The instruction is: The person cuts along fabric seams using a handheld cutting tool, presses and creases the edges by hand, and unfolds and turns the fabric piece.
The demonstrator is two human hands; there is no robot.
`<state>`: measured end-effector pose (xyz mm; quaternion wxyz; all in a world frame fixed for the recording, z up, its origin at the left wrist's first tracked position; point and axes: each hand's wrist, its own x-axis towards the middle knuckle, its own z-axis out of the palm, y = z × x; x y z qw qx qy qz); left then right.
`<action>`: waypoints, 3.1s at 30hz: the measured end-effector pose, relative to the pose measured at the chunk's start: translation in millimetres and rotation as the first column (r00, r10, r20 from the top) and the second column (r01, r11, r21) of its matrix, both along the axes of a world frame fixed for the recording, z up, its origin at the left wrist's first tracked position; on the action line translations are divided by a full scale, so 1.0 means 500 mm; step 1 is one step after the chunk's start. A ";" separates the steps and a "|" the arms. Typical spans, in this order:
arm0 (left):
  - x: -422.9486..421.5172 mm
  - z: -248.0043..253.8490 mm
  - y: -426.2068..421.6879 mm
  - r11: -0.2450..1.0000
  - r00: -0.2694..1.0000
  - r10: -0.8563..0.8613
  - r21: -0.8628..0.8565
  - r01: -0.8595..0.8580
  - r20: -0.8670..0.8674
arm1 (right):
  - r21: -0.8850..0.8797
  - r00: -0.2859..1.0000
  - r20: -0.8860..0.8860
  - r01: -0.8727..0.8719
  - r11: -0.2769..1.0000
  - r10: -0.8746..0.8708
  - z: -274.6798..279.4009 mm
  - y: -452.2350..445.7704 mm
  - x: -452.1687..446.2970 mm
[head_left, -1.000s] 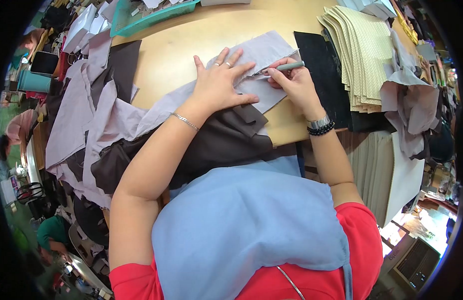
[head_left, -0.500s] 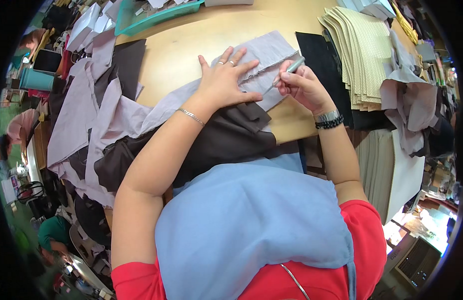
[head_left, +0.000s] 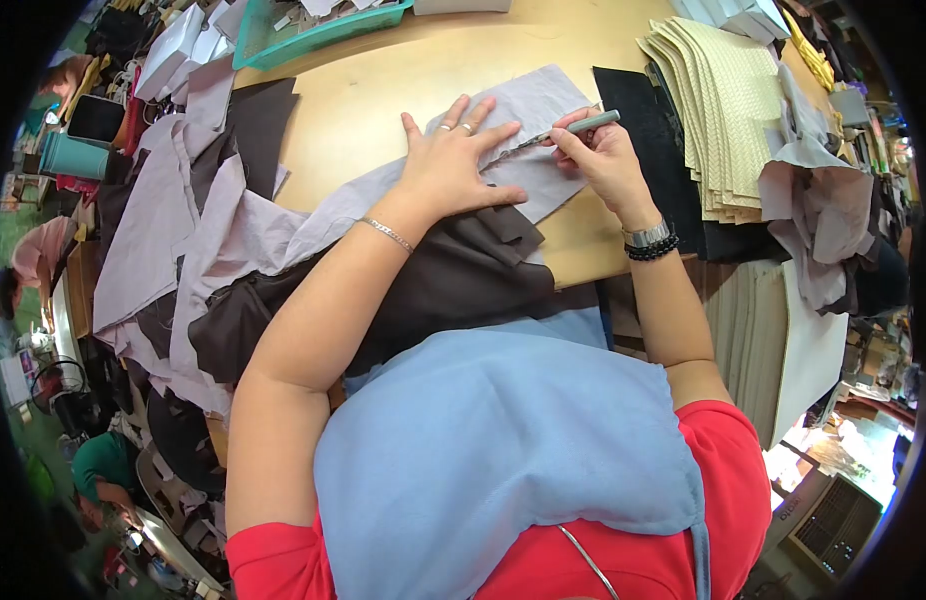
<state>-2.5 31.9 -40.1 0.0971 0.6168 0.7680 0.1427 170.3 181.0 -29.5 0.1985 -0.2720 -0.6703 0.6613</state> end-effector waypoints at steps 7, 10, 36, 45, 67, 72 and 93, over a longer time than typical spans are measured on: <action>0.000 0.007 0.001 1.000 1.000 -0.013 -0.013 0.013 -0.005 | -0.010 0.999 0.033 0.000 1.000 0.001 -0.003 -0.008 -0.010; 0.001 0.009 0.002 1.000 1.000 -0.009 -0.020 0.009 -0.008 | -0.012 0.999 0.052 -0.009 1.000 0.010 -0.003 -0.006 -0.013; 0.004 0.005 0.000 1.000 1.000 0.004 0.002 -0.004 0.003 | 0.061 0.964 -0.265 0.051 0.997 -0.033 0.044 -0.004 -0.004; 0.003 0.005 -0.002 1.000 1.000 0.002 0.018 -0.002 0.007 | 0.280 1.000 -0.014 -0.022 0.960 0.027 0.003 -0.024 -0.025; 0.002 0.003 0.000 1.000 1.000 -0.001 -0.004 0.001 -0.015 | -0.193 0.991 0.070 -0.098 0.976 0.113 -0.017 -0.014 -0.029; 0.003 0.005 0.002 1.000 1.000 -0.001 -0.021 0.001 -0.014 | -0.299 0.991 0.012 -0.121 0.947 0.130 -0.004 -0.006 -0.017; 0.002 0.002 -0.001 1.000 1.000 -0.002 0.006 0.002 0.000 | 0.055 0.999 -0.003 -0.049 0.997 0.049 -0.011 -0.037 -0.023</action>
